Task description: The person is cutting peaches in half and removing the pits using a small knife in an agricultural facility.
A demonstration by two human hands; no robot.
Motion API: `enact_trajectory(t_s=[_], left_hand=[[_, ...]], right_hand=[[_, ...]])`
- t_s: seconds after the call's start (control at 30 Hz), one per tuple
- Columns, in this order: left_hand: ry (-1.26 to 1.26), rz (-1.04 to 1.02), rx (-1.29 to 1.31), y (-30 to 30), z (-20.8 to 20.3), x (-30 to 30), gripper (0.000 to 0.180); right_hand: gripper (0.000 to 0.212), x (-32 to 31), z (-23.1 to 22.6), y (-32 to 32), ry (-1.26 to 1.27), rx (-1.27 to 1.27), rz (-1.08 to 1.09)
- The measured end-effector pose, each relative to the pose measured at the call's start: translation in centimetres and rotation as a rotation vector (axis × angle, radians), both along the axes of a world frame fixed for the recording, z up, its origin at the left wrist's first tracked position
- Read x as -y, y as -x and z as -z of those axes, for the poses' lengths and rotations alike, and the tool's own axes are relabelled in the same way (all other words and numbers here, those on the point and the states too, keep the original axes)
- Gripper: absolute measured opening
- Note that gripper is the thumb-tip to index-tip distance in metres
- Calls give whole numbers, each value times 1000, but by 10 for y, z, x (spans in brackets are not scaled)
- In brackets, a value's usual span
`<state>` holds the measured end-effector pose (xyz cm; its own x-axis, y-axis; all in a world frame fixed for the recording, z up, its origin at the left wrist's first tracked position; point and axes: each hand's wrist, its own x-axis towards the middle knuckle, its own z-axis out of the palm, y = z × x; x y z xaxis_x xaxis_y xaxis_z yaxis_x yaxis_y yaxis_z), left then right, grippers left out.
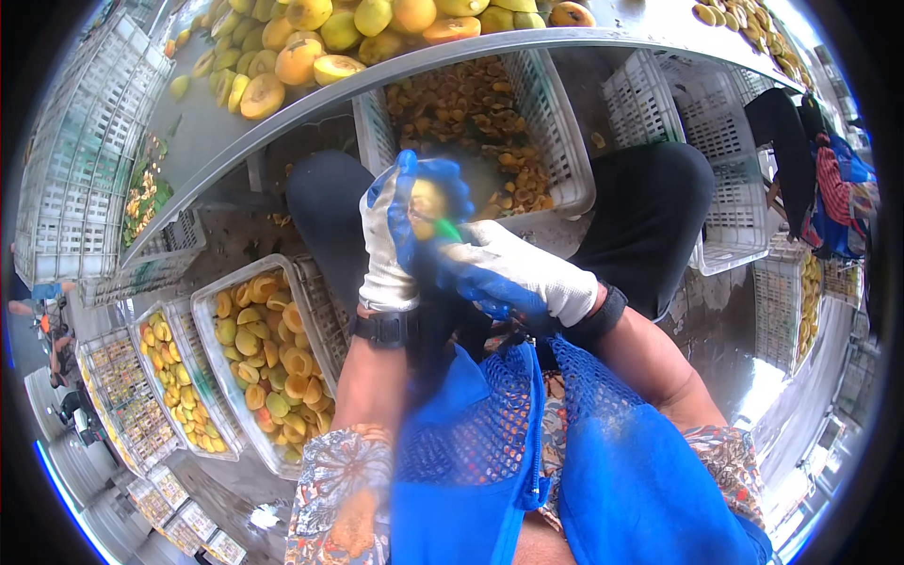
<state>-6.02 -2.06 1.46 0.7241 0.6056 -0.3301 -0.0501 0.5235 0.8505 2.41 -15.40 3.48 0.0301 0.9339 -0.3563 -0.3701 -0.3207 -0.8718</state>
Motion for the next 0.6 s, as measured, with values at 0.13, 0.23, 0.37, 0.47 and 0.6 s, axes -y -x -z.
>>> enact_trajectory(t_s=[0.13, 0.23, 0.37, 0.47, 0.6], left_hand=[[40, -42, 68, 3, 9, -2, 45], [59, -12, 86, 3, 9, -2, 44], [-173, 203, -27, 1, 2, -6, 44], [-144, 265, -62, 1, -3, -6, 44], [-134, 305, -38, 1, 2, -4, 42]], right_hand=[[35, -1, -7, 0, -26, -23, 13], [37, 4, -13, -1, -24, -191, 11], [39, 10, -3, -4, 159, -431, -63], [37, 14, 4, -1, 260, -753, -70], [35, 19, 9, -4, 227, -940, -78]])
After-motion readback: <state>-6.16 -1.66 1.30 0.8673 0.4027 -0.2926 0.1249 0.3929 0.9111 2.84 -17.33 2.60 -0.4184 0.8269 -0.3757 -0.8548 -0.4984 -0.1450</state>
